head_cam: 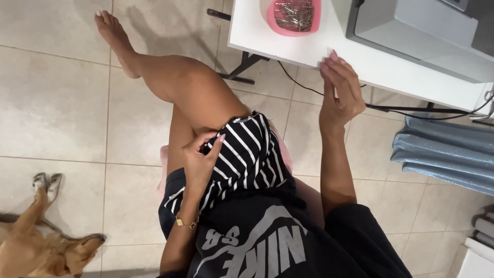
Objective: The person is pinning a black and white striped fabric to prepare it for sewing, using pins from a heart-shaped holder.
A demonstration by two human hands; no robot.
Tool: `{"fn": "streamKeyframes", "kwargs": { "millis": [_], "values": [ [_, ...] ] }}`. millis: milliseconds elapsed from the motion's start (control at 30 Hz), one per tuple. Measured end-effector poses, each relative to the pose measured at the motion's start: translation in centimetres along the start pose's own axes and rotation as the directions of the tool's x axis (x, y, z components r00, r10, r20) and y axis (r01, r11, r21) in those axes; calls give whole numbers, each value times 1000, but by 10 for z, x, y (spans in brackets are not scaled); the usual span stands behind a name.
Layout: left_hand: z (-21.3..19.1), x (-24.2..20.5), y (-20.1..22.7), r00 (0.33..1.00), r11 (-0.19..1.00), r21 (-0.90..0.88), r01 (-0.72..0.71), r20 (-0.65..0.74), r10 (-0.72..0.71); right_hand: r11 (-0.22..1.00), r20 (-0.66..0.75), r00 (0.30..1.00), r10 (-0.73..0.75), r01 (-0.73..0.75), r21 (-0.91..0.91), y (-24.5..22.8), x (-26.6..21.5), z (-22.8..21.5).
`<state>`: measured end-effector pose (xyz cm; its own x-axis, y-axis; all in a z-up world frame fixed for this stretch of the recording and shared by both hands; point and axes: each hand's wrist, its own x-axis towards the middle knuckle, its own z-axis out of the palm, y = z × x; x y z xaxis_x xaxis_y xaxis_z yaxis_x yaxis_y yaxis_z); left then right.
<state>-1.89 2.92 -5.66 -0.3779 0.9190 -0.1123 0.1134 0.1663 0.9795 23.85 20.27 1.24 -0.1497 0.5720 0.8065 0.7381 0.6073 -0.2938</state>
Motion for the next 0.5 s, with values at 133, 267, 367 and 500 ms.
{"fn": "streamKeyframes", "kwargs": {
  "millis": [133, 267, 367, 500],
  "values": [
    [-1, -3, 0, 1000, 1000, 9, -1, -21, 1, 999, -10, 999, -45, 44, -22, -4, -25, -20],
    [2, 0, -4, 1000, 1000, 6, -29, -11, 29, 762, 295, 884, 362, -463, 452, -102, -101, -1],
    [2, -2, -5, 1000, 999, 33, -1, -13, 1, 471, 597, 647, 475, -760, 449, -132, -109, 8],
    [-1, -4, -6, 1000, 998, 57, -8, -20, 9, 705, 590, 711, 383, -638, 311, -129, -119, 9]
  ]
}}
